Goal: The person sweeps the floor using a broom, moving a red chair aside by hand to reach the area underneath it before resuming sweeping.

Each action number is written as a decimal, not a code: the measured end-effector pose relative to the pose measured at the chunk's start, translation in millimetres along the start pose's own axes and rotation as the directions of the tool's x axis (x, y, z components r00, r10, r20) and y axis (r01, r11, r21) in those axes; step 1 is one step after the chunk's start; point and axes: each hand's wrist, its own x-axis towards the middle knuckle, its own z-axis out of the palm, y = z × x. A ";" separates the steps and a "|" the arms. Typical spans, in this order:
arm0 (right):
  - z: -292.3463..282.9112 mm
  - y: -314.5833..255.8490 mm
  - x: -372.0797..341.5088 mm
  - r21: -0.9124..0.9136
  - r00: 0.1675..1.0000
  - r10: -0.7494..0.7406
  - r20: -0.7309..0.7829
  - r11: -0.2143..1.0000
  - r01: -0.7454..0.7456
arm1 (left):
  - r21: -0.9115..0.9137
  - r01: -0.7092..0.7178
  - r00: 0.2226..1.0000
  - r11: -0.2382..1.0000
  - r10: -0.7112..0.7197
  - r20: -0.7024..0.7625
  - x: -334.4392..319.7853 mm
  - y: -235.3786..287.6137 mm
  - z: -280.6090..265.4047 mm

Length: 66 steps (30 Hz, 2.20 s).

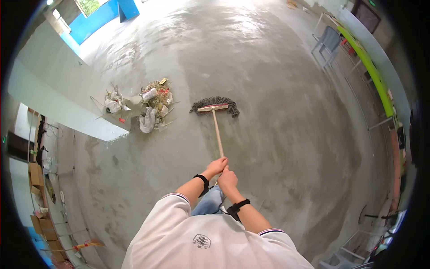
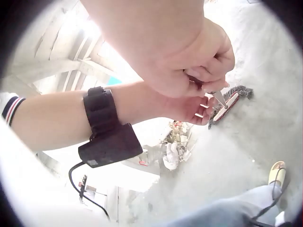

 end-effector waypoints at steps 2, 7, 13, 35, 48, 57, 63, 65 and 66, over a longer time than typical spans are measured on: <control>-3.0 -18.2 20.7 0.101 0.999 0.024 0.031 0.995 -0.027 | -0.034 0.171 0.984 0.985 -0.168 0.062 2.8 21.7 -35.4; 12.6 -1.7 35.2 0.215 0.999 0.033 -0.040 0.976 -0.024 | -0.105 0.264 0.964 0.959 -0.265 0.011 -4.1 32.0 -22.3; 17.5 75.6 -44.7 0.263 0.998 -0.056 -0.038 0.963 0.064 | 0.241 -0.013 0.975 0.970 -0.041 0.219 -54.3 53.5 31.8; 41.9 386.4 -611.6 0.351 0.935 0.295 0.194 0.869 -0.347 | 0.079 -0.244 -0.302 0.967 -0.153 0.941 -428.1 137.9 422.8; 115.1 423.6 -637.9 0.080 0.945 0.301 -0.128 0.953 -0.293 | -0.073 -0.589 0.169 0.805 0.211 0.963 -498.9 91.5 528.7; 123.4 372.2 -498.8 0.134 0.965 0.240 -0.103 0.965 -0.226 | 0.071 -0.669 0.310 0.740 0.191 0.931 -383.5 76.8 404.8; 106.8 213.5 -354.1 0.110 0.966 0.256 0.025 0.960 -0.257 | 0.173 -0.666 0.538 0.726 0.307 0.785 -282.2 0.6 226.6; 101.8 168.6 -305.7 0.159 0.978 0.200 0.052 0.965 -0.206 | 0.191 -0.511 0.657 0.838 0.237 0.716 -257.3 -11.4 169.8; 96.8 144.2 -282.4 0.200 0.984 0.174 0.029 0.964 -0.177 | 0.247 -0.444 0.732 0.861 0.190 0.654 -246.9 -16.1 149.0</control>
